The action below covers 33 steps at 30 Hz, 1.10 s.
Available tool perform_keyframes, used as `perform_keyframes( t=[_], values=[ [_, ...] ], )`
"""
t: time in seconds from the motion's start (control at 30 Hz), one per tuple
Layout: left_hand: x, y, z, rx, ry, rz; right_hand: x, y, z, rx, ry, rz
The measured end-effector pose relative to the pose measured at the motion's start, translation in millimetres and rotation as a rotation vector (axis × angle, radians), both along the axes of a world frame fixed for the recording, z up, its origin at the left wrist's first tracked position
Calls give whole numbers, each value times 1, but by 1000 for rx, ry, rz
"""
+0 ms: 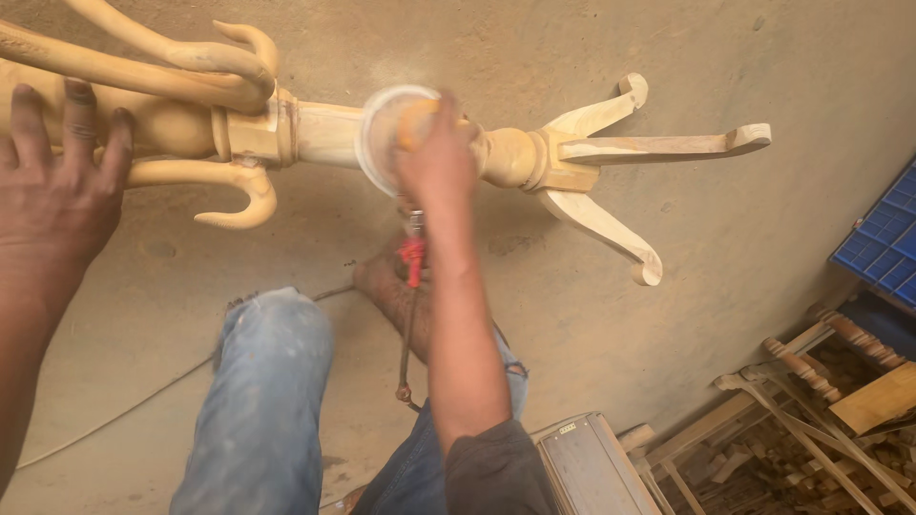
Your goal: The person uses an orbital sander to smooth the surface of a carved wooden furniture leg. They hold the piece steady with one hand while operating the sander with the other, moving along the central shaft and decorative elements.
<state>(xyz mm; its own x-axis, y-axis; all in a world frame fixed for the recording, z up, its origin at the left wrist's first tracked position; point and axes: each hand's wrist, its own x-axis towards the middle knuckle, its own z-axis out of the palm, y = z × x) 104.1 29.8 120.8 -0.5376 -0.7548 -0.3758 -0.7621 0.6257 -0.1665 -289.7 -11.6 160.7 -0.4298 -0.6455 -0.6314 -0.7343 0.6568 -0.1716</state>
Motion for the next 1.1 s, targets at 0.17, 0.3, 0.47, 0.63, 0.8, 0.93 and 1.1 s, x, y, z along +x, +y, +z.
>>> perform_keyframes(
  t=[0.17, 0.3, 0.47, 0.63, 0.8, 0.93, 1.1],
  values=[
    [-9, -12, 4, 56, -80, 27, 40, -36, 6, 362, -185, 160],
    [-8, -15, 2, 90, -184, -23, -31, -65, 14, 444, -426, -268],
    [-13, -17, 9, 148, -126, 41, -23, -79, -21, 471, -81, 63],
    [-26, -29, 22, 228, -78, 118, 19, -67, -21, 456, -188, 63],
    [-30, -35, 29, 266, -150, 88, -45, -55, -8, 424, -112, -1],
    [-37, -39, 36, 289, -107, 89, -59, -69, -20, 447, -97, -2],
    [-49, -41, 41, 204, -220, 21, -4, -85, -24, 561, -322, 14]
  ],
)
